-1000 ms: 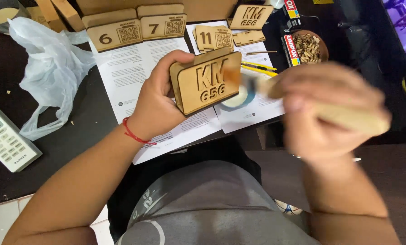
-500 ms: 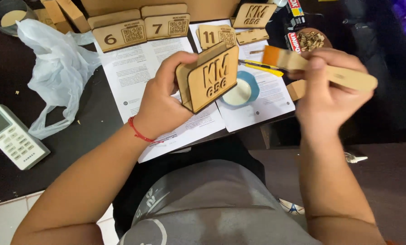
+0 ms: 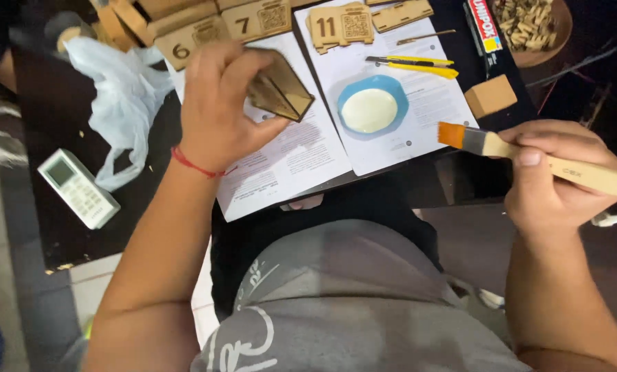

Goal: Applying glue to the edges of laser-cut wooden pieces using a brush.

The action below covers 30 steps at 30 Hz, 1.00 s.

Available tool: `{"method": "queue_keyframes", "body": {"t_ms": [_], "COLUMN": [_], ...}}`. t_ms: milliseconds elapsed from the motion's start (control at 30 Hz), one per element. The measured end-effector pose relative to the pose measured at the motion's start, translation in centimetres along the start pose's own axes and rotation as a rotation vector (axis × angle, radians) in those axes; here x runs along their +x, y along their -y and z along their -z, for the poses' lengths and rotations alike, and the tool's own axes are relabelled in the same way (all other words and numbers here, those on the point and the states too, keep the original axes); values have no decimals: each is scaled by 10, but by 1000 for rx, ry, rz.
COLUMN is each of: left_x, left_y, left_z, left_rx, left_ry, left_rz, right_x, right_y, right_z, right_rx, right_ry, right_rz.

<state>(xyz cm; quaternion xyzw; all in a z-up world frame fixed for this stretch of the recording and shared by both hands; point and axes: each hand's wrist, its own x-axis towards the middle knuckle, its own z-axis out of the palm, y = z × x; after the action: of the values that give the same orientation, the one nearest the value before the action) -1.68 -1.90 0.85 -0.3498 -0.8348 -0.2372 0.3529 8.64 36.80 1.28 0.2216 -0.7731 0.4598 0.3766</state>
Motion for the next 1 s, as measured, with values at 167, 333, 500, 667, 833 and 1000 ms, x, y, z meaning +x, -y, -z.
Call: {"method": "queue_keyframes", "body": {"t_ms": [167, 333, 500, 667, 833, 1000], "left_x": [2, -12, -23, -37, -60, -67], "left_y": [-12, -15, -15, -10, -13, -31], "left_z": [0, -6, 4, 12, 25, 24], "left_rx": [266, 280, 108, 81, 108, -146], "left_ry": [246, 481, 531, 379, 197, 32], "left_rz": [-43, -37, -67, -185, -100, 416], "right_x": [0, -5, -11, -13, -7, 8], "right_y": [2, -5, -10, -15, -15, -1], "right_z": [1, 4, 5, 1, -8, -35], "right_rx": [70, 140, 124, 127, 143, 213], "right_ry": [41, 70, 104, 117, 158, 339], "right_rz": [4, 69, 42, 43, 87, -36]}}
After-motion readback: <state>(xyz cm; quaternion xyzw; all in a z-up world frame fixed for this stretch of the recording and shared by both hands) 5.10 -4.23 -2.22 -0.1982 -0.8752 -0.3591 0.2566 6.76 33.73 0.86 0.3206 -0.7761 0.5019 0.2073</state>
